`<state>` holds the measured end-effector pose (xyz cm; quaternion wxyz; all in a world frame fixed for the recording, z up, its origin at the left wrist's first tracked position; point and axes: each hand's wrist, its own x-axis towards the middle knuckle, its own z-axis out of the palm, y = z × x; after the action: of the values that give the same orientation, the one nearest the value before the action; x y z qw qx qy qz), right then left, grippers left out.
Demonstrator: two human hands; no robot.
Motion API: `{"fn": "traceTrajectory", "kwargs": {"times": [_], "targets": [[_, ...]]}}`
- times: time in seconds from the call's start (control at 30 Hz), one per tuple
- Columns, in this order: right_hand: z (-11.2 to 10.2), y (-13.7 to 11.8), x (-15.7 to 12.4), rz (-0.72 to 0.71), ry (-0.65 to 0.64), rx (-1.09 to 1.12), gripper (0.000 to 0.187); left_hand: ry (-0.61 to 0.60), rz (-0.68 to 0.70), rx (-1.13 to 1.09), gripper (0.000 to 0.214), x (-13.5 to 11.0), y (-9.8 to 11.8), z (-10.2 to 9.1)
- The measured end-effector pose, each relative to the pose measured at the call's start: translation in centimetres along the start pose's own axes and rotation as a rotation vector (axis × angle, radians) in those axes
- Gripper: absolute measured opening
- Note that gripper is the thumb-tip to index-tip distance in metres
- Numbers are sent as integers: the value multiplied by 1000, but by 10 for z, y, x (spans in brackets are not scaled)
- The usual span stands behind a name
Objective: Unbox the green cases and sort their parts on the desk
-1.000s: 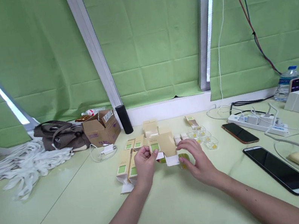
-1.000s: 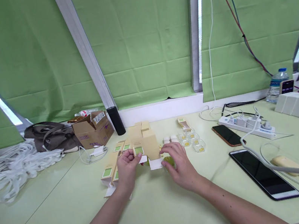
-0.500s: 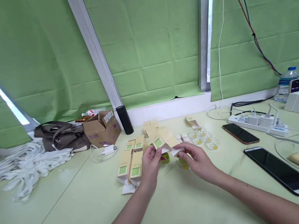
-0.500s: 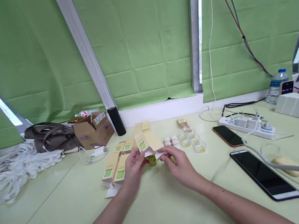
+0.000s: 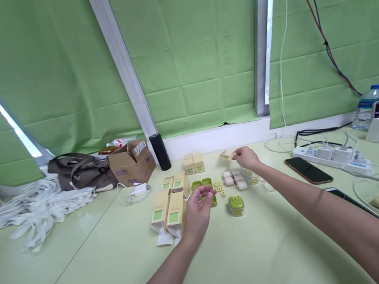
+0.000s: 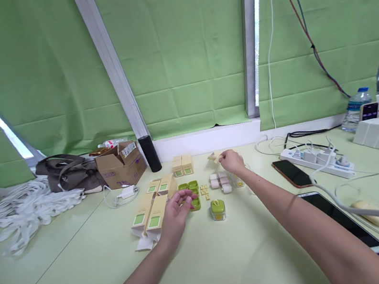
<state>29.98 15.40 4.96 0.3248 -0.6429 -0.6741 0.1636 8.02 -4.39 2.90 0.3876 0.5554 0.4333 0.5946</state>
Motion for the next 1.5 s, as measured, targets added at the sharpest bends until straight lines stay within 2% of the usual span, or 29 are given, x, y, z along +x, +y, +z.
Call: {"fn": "traceTrajectory", "kwargs": {"times": [0.1, 0.23, 0.57, 0.73, 0.9, 1.0, 1.3, 1.5], "targets": [[5, 7, 18, 34, -35, -108, 24, 1, 18, 17, 37, 0, 0, 1], [7, 16, 26, 30, -58, -202, 30, 2, 11, 25, 35, 0, 2, 1], [6, 28, 25, 6, 44, -369, 24, 7, 24, 52, 34, -1, -2, 3], [4, 29, 18, -160, 24, -417, 35, 1, 25, 55, 32, -1, -1, 3], [11, 17, 9, -442, -99, -464, 39, 1, 31, 66, 30, -1, -2, 4], [19, 11, 9, -502, -173, -501, 37, -5, 27, 83, 28, -2, -1, 4], [22, 23, 16, -320, -187, -571, 40, -12, 33, 94, 25, -4, 3, 4], [11, 24, 7, -315, -72, -498, 35, -4, 23, 102, 20, -4, 1, 4]]}}
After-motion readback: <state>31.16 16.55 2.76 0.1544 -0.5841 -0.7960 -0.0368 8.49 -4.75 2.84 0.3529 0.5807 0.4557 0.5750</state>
